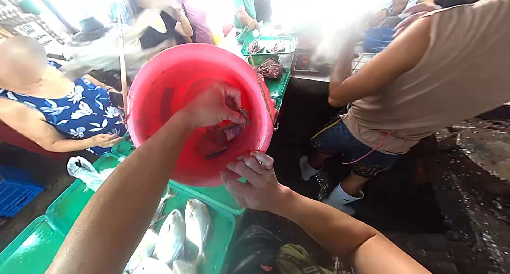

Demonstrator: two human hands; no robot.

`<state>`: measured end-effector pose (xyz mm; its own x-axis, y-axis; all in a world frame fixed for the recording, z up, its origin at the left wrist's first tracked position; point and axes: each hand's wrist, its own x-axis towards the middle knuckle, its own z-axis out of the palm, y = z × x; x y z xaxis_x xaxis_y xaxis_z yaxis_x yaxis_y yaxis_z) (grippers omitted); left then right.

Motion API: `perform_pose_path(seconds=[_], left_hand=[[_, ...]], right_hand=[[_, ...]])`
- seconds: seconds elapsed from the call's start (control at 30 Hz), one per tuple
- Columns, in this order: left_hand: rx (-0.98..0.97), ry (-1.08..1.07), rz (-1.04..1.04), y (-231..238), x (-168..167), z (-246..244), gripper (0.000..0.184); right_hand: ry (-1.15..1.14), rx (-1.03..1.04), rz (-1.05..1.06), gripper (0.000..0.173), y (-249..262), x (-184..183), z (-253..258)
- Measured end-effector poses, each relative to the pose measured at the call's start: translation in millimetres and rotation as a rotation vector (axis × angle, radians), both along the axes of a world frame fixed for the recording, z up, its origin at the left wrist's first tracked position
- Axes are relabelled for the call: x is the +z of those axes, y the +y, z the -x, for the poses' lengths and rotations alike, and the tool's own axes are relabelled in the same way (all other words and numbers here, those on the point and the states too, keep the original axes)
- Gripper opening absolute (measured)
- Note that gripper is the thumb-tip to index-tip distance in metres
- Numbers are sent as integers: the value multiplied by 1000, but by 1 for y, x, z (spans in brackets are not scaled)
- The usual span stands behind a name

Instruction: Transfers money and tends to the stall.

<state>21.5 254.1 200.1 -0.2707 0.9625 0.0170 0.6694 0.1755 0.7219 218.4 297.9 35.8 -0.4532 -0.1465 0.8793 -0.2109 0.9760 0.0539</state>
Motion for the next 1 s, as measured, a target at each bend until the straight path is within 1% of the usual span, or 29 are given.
perform_pose_path(seconds=[0.07, 0.17, 0.23, 0.27, 0.3, 0.33, 0.4, 0.43, 0.47, 0.5, 0.53, 0.57, 0.63, 0.67, 0.7, 0.73, 0.8, 0.9, 0.93, 0.97, 1.0], left_hand=[[9, 89, 23, 2, 5, -3, 20], [-52, 385, 28, -1, 15, -20, 16], [-72, 566, -87, -14, 22, -42, 15], [-81, 592, -186, -26, 27, -54, 11], [-87, 571, -305, -43, 32, -62, 7], [-99, 497, -429, -63, 35, -67, 4], [-104, 278, -647, -111, 38, -59, 7], [-42, 227, -737, -135, 33, -48, 9], [78, 214, -791, -157, 25, -32, 10], [241, 189, -813, -176, 13, -12, 10], [436, 142, -793, -193, -2, 13, 12], [656, 47, -723, -208, -20, 41, 14], [1044, -253, -597, -238, -64, 102, 22], [1188, -406, -579, -252, -88, 128, 26], [1301, -531, -603, -265, -110, 147, 28], [1374, -611, -647, -277, -128, 163, 29], [1441, -688, -718, -294, -152, 185, 28], [1507, -707, -731, -304, -168, 206, 26], [1544, -668, -679, -306, -172, 214, 27], [1590, -589, -579, -307, -174, 223, 28], [1639, -463, -425, -310, -175, 232, 30]], right_hand=[[-2, 10, 23, 20, 4, 2, 0], [24, 1, 73, 16, 8, 4, 1], [72, -23, 106, 14, 14, 4, 4], [90, -35, 117, 14, 19, 3, 6], [96, -43, 127, 14, 26, 3, 7], [93, -57, 135, 15, 34, 4, 8], [86, -94, 143, 19, 55, 4, 4], [88, -111, 143, 21, 66, 4, 2], [90, -115, 145, 23, 79, 3, -1], [88, -126, 138, 24, 91, 4, -3], [88, -139, 128, 25, 102, 4, -5], [94, -153, 110, 25, 113, 5, -7], [87, -202, 48, 28, 134, 6, -14], [78, -219, 29, 29, 142, 8, -19], [70, -236, 15, 32, 150, 11, -23], [65, -260, 10, 33, 155, 12, -26], [69, -308, -1, 34, 161, 13, -31], [75, -348, 6, 32, 164, 10, -32], [82, -363, 6, 31, 165, 9, -32], [89, -382, 3, 31, 167, 6, -30], [94, -397, 3, 30, 167, 4, -29]])
